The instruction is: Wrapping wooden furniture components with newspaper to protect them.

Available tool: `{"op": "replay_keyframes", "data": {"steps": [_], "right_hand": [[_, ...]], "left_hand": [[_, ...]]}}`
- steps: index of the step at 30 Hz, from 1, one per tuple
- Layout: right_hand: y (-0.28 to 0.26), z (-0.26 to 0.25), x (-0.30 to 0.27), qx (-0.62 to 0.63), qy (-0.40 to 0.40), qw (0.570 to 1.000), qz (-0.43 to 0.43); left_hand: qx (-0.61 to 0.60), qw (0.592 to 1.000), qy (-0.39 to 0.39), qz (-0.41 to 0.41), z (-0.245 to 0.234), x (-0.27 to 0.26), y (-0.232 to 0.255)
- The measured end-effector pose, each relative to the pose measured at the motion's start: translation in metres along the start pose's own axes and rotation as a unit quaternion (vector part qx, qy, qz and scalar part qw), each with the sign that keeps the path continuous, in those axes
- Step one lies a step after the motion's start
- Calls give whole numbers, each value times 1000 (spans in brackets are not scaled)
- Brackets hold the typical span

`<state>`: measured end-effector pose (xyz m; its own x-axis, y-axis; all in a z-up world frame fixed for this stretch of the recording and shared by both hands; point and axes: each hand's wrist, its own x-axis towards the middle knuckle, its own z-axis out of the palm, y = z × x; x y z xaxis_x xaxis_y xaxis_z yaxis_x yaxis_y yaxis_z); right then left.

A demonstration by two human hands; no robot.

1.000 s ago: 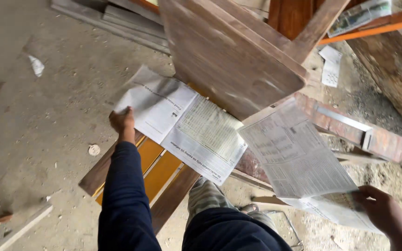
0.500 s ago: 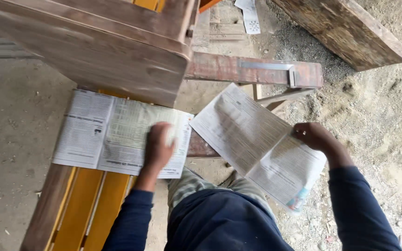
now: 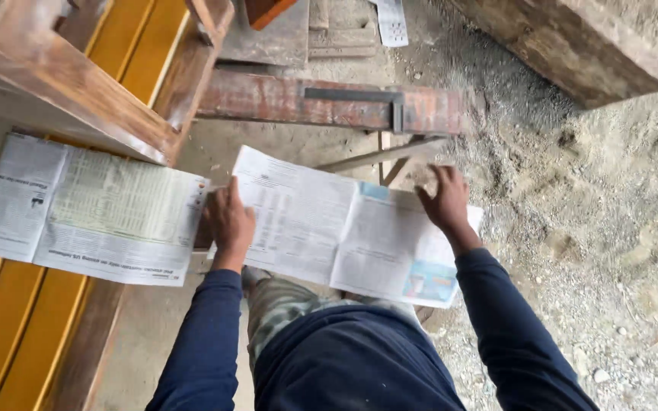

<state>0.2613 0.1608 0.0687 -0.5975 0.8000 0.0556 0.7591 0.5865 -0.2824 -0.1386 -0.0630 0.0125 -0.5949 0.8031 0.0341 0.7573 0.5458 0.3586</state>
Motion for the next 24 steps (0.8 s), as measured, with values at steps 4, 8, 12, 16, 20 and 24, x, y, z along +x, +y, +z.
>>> {"op": "replay_keyframes", "data": {"steps": [4, 8, 12, 16, 20, 24], "right_hand": [[114, 40, -91, 141, 86, 932, 323], [139, 73, -167, 504, -158, 712, 463], [86, 75, -187, 605, -275, 605, 438], [70, 120, -199, 615, -227, 575, 490], [57, 155, -205, 662, -123, 495, 549], [42, 157, -220, 768, 15, 392, 507]], "left_hand": [[6, 997, 37, -68, -16, -51, -3], [106, 994, 0, -39, -18, -91, -39], [138, 978, -156, 33, -62, -93, -28], [128, 970, -183, 98, -65, -95, -35], [248, 945, -129, 171, -42, -98, -60], [178, 954, -75, 228, -47, -97, -72]]}}
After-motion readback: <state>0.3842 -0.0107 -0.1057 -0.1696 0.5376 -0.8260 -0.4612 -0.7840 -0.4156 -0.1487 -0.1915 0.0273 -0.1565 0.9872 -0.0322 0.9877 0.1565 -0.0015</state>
